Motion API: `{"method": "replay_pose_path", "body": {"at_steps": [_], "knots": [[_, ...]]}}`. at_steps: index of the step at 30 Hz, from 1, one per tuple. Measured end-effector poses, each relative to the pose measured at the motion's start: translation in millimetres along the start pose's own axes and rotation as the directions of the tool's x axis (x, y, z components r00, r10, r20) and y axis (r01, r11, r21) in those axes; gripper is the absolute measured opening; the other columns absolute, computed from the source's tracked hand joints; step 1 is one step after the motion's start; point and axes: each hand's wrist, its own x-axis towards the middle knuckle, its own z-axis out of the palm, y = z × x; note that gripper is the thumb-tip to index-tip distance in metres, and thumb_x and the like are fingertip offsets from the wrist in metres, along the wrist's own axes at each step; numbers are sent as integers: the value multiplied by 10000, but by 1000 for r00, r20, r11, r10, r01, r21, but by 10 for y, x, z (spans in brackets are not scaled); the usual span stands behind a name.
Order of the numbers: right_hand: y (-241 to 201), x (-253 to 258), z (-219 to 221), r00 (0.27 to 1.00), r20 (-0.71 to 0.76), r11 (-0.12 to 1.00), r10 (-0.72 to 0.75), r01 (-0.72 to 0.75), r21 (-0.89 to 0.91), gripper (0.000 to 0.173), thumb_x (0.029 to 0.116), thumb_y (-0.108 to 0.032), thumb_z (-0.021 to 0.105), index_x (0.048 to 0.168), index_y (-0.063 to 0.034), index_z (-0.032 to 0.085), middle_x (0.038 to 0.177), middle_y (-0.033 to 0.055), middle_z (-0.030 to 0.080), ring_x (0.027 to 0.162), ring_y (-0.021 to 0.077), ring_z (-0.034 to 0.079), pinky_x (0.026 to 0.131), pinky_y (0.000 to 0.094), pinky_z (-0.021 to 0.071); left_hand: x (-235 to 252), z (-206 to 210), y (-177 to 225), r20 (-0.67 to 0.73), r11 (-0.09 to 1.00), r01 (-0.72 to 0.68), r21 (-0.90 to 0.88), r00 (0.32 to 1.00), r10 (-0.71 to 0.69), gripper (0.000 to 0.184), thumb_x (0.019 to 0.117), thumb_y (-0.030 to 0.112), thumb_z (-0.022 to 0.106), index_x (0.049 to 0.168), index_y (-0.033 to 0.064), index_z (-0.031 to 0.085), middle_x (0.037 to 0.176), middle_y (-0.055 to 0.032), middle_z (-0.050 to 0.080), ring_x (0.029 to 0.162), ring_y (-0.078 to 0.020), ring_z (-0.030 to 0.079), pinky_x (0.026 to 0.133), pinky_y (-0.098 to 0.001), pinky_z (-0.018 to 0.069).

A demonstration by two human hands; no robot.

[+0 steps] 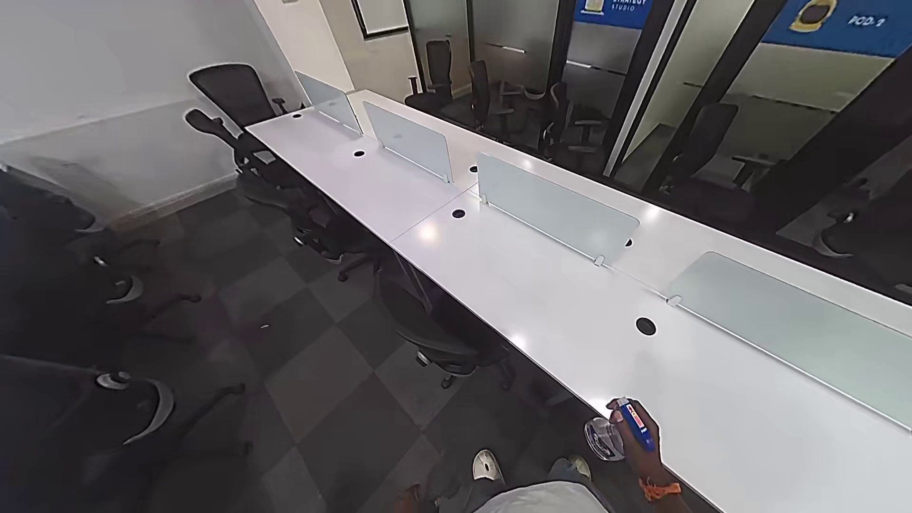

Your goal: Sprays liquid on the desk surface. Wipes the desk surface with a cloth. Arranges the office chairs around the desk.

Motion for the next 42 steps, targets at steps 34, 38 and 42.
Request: {"method": "replay_pose_path", "body": {"at_steps": [34,38,42], "knots": [[1232,2603,621,878,408,965,250,-259,-36,261,967,-310,633,909,-58,666,737,-2,614,643,62,577,606,252,507,1456,-1969,2972,-678,967,-191,169,689,254,501,899,447,710,1134,5,734,1266,-180,692,1193,-351,656,1032,-542,506],[1377,2714,742,737,644,976,206,-200,-83,303,981,-357,631,934,-61,678,794,53,637,718,120,607,671,322,516,1451,-1984,3016,-684,978,-135,160,699,209,479,891,433,723,1117,11,737,1255,-165,700,1180,-347,665,1002,-551,523],[1416,2768,874,731,650,977,209,-186,-105,325,976,-388,631,915,-71,675,796,56,630,726,137,606,666,339,513,1463,-2001,3069,-654,986,-43,161,743,139,483,904,444,717,1136,21,731,1265,-155,697,1182,-346,664,986,-559,527]]}}
